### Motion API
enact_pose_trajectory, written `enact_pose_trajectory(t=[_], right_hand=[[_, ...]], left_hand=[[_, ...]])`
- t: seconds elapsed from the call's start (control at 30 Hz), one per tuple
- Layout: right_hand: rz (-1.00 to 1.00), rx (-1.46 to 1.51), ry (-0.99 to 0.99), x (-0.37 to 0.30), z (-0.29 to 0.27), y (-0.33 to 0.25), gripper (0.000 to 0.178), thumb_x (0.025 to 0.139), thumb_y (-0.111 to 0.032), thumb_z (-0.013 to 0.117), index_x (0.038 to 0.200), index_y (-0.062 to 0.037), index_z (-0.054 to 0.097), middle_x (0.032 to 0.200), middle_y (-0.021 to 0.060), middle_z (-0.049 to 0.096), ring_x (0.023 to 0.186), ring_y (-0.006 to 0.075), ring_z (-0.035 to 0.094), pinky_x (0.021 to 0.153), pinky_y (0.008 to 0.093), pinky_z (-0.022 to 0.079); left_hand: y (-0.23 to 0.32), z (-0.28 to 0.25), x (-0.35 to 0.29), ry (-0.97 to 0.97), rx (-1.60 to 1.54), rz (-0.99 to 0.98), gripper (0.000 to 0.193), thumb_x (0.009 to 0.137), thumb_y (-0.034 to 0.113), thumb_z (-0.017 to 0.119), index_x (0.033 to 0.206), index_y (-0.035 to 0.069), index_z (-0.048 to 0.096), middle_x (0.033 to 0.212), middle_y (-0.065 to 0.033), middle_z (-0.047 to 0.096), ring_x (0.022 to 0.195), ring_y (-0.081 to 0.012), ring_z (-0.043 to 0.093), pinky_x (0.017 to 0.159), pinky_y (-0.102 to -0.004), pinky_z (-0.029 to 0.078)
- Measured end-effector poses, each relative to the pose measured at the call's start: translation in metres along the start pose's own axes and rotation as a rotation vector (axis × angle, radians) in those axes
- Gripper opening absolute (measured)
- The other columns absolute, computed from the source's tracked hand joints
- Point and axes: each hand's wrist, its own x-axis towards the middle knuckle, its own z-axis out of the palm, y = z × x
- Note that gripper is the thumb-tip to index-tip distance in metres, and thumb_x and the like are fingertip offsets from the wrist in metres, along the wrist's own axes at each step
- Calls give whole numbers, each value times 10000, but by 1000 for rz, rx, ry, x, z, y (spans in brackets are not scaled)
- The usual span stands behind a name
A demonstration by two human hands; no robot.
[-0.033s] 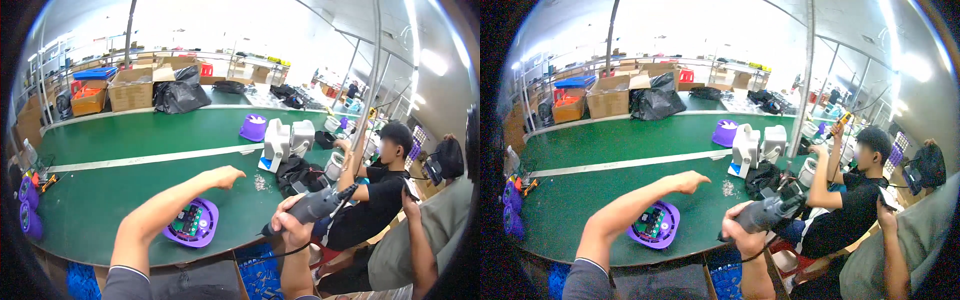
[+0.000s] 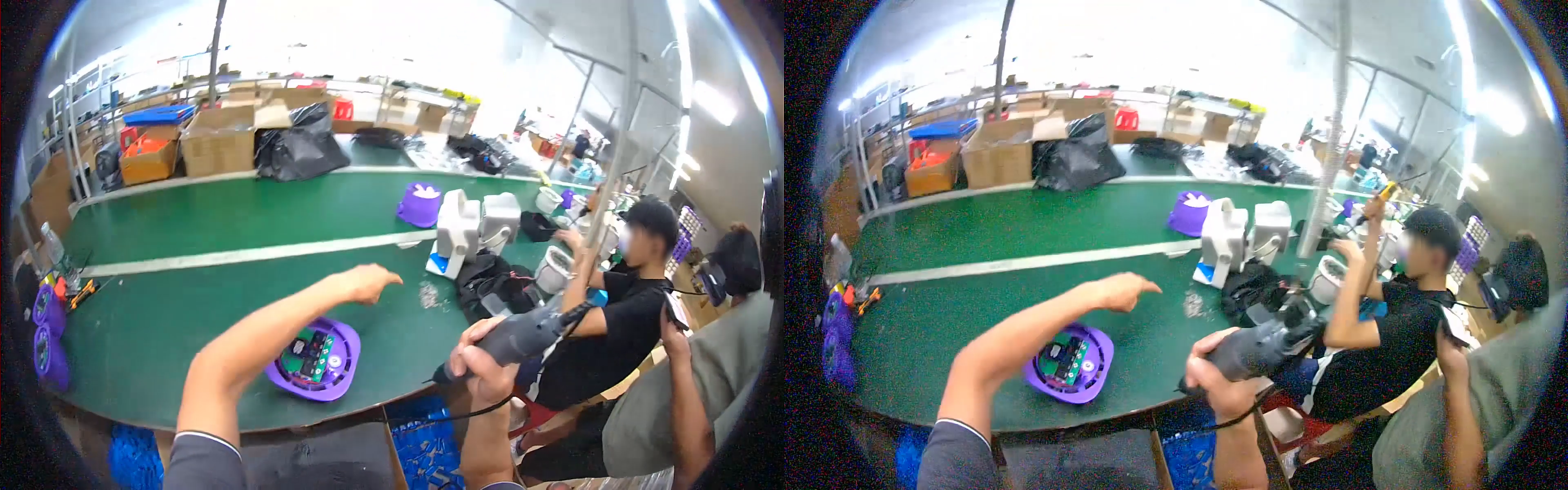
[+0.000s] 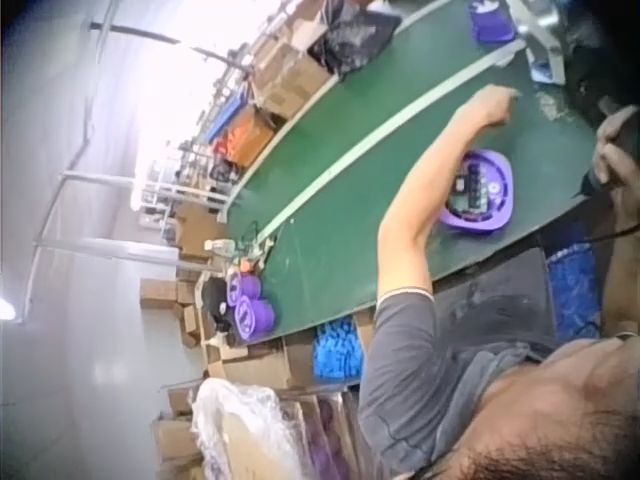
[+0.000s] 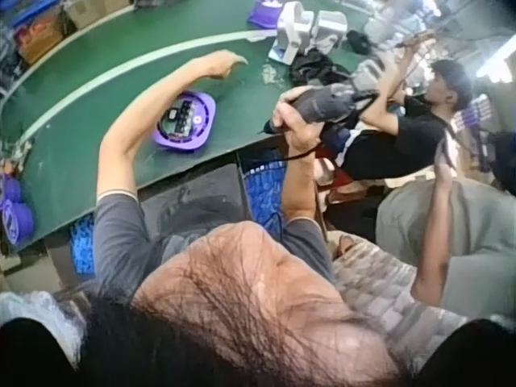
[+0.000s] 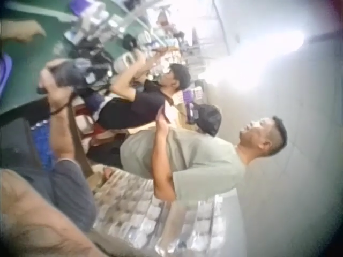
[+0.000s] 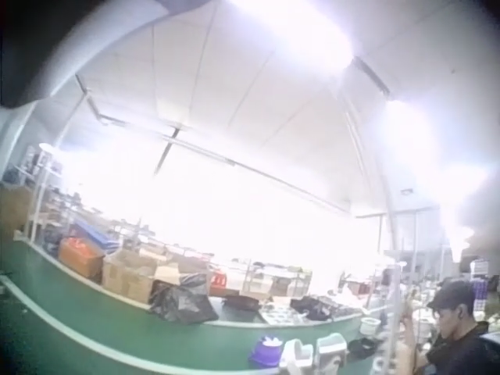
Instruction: The person assembles a purple plastic housing by securing a circuit board and a white fan component into it with screws, using an electric screwdriver.
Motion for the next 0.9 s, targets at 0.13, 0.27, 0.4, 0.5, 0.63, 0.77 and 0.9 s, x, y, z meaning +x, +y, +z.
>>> enact_pose_trajectory(t=[0.13,0.27,0.4,0.5,0.63,0.77,0.9], right_hand=[[19,61,31,-6,-11,-4,284,661,62,579,891,-41,448,693,112,505,491,178,494,439,279,432],[76,114,-53,1,-11,1,315,676,37,621,923,-30,436,732,121,497,535,178,502,455,269,438],[77,117,-145,5,-7,12,343,690,-3,669,943,-32,438,748,123,508,554,165,509,480,268,460],[90,124,-159,0,-5,12,355,687,-7,677,951,-28,440,755,128,515,560,166,514,482,268,464],[92,127,-179,-7,-2,11,360,690,-13,682,960,-20,443,761,133,521,561,168,517,486,272,473],[91,175,-206,-9,2,14,355,697,-18,690,956,-12,447,759,135,527,558,171,518,485,269,475],[108,184,-213,-9,10,18,361,686,-16,699,942,-8,445,754,140,531,543,173,519,486,269,477]], left_hand=[[21,-48,-51,184,121,-128,252,778,254,608,911,41,613,875,-180,617,845,-356,586,744,-444,468],[71,-55,-125,159,260,-377,504,754,394,635,1059,8,524,876,-192,605,831,-360,581,716,-457,463],[114,-34,-159,34,299,-524,661,745,458,613,1198,4,452,1047,-223,533,977,-367,520,749,-474,455],[116,-35,-163,-8,327,-507,693,741,450,617,1237,9,419,1084,-231,517,1003,-368,509,758,-476,461],[110,-43,-166,-154,258,-475,715,716,417,657,1256,21,407,1126,-242,492,1031,-373,491,776,-474,464],[102,-45,-179,-199,248,-363,705,684,323,685,1255,22,404,1171,-239,459,1069,-380,467,780,-491,463],[109,-49,-168,-283,229,-419,659,646,182,635,1242,20,406,1175,-222,465,1064,-386,471,802,-523,448]])
